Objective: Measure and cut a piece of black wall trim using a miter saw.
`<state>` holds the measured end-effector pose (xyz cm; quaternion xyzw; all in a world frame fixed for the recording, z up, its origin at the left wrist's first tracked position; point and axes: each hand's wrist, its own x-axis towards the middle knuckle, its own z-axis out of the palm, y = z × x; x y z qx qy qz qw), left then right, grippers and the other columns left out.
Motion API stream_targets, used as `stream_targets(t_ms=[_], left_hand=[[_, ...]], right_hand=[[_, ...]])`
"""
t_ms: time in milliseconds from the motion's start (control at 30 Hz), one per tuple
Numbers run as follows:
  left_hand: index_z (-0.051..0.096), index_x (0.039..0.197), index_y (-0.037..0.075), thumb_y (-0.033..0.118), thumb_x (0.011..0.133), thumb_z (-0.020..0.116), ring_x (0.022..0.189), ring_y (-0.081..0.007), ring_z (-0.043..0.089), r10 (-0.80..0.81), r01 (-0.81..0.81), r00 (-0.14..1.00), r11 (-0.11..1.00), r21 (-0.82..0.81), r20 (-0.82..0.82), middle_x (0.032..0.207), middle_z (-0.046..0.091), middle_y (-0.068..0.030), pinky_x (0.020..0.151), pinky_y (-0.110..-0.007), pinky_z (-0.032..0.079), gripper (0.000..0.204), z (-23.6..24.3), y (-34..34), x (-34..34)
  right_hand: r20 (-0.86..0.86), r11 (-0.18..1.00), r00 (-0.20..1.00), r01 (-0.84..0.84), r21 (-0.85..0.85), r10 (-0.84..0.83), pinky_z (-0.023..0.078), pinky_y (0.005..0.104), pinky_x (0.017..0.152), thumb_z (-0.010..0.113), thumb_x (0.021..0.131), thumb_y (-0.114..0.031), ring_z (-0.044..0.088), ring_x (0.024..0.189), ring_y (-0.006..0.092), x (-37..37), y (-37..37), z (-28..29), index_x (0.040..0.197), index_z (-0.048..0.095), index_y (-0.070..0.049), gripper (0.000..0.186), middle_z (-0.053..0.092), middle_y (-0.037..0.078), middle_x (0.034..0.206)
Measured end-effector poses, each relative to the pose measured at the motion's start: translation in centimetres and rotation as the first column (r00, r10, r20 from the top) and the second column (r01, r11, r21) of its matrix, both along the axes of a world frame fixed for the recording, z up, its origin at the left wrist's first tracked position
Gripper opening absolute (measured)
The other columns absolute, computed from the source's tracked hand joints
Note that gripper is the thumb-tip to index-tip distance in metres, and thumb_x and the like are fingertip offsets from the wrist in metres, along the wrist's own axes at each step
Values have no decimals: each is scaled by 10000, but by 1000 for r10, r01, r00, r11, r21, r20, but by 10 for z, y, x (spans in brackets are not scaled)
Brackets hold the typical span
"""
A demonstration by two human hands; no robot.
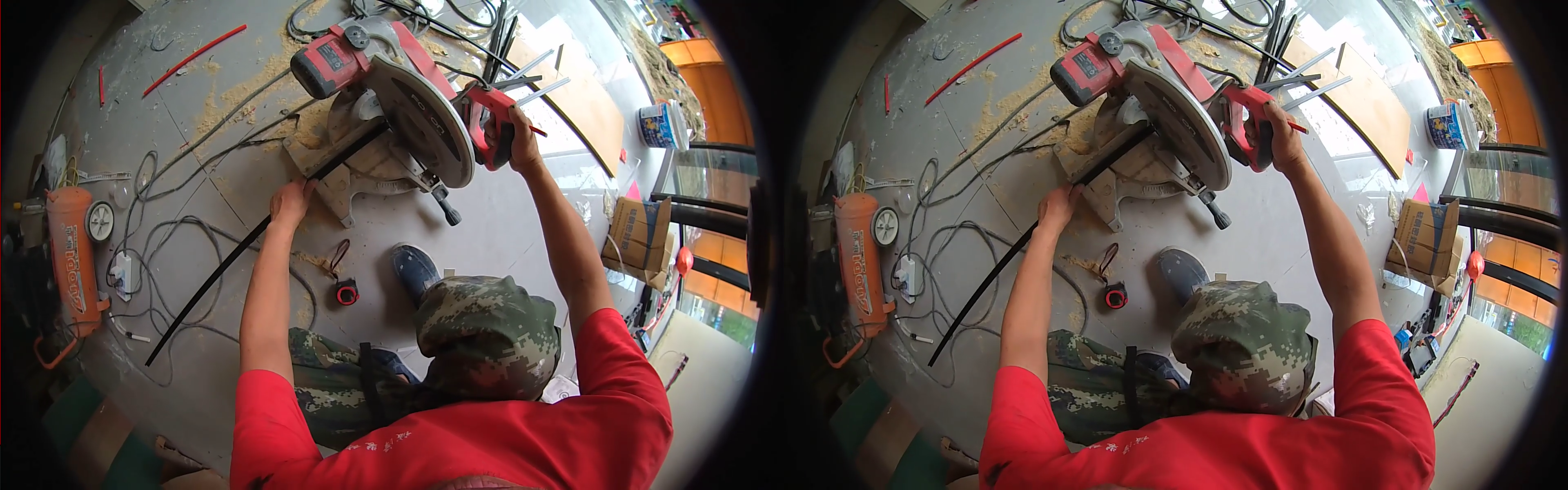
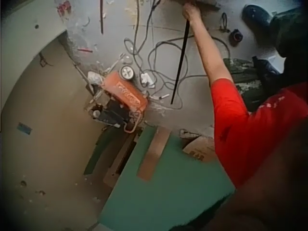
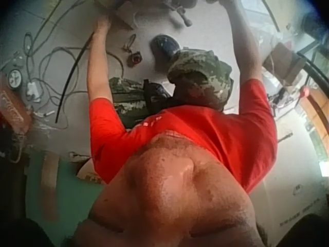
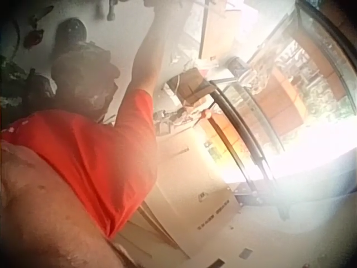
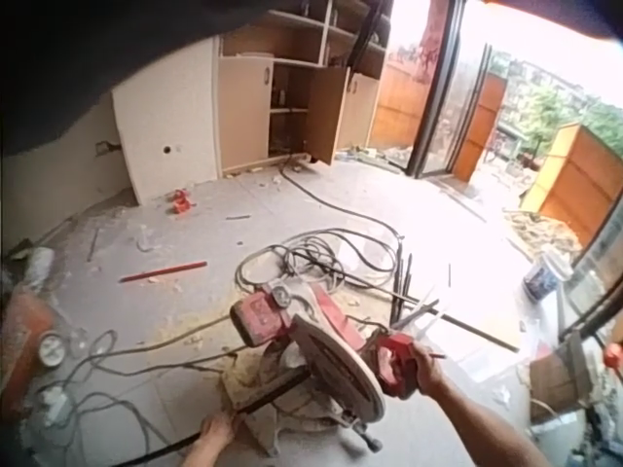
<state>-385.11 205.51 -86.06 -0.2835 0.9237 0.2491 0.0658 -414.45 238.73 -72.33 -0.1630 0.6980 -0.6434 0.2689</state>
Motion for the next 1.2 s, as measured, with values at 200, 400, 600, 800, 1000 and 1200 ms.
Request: stream_targets(t_ms=[200,400,600,800,1000,1200], left_hand=[[609,1039,100,403,942,486,890,-440,603,-28,28,998,1000,9,47,931,648,-219,744,-505,485,342,1,0,-1],[625,976,57,418,939,484,905,-431,601,1,-2,999,1000,10,51,917,643,-230,769,-476,479,389,3,0,-1],[614,996,60,428,940,481,914,-431,596,3,-3,1000,1000,12,30,930,641,-228,769,-482,476,396,5,1,-1],[612,986,58,424,943,480,918,-432,592,1,-2,999,1000,26,37,927,637,-232,755,-485,476,392,8,1,-2],[608,1046,99,401,939,495,907,-428,605,-1,0,999,1000,16,51,931,653,-210,762,-492,487,340,3,0,-3],[616,1020,97,388,936,503,916,-428,601,3,-4,999,1000,20,32,934,651,-210,764,-491,486,324,9,3,-3]], right_hand=[[27,1000,1000,13,15,-13,375,274,507,455,865,-577,471,538,137,-4,3,-4,830,539,-47,537,514,55,637],[42,1000,999,26,-8,-25,377,272,512,457,866,-577,473,541,138,0,-2,-1,824,539,-49,535,516,55,635],[74,1000,997,22,-11,-22,377,272,514,468,859,-583,473,544,139,-1,1,-5,862,536,-47,540,517,56,639],[82,999,996,25,-27,-23,376,277,512,471,860,-580,474,544,145,-2,1,-8,891,529,-45,539,516,61,642],[68,999,998,20,-37,-17,380,283,523,467,866,-566,467,549,149,-2,2,-7,882,521,-50,520,506,64,638],[86,998,996,44,-49,-40,382,281,527,466,868,-564,471,558,150,2,3,-6,905,519,-53,515,512,65,659]])
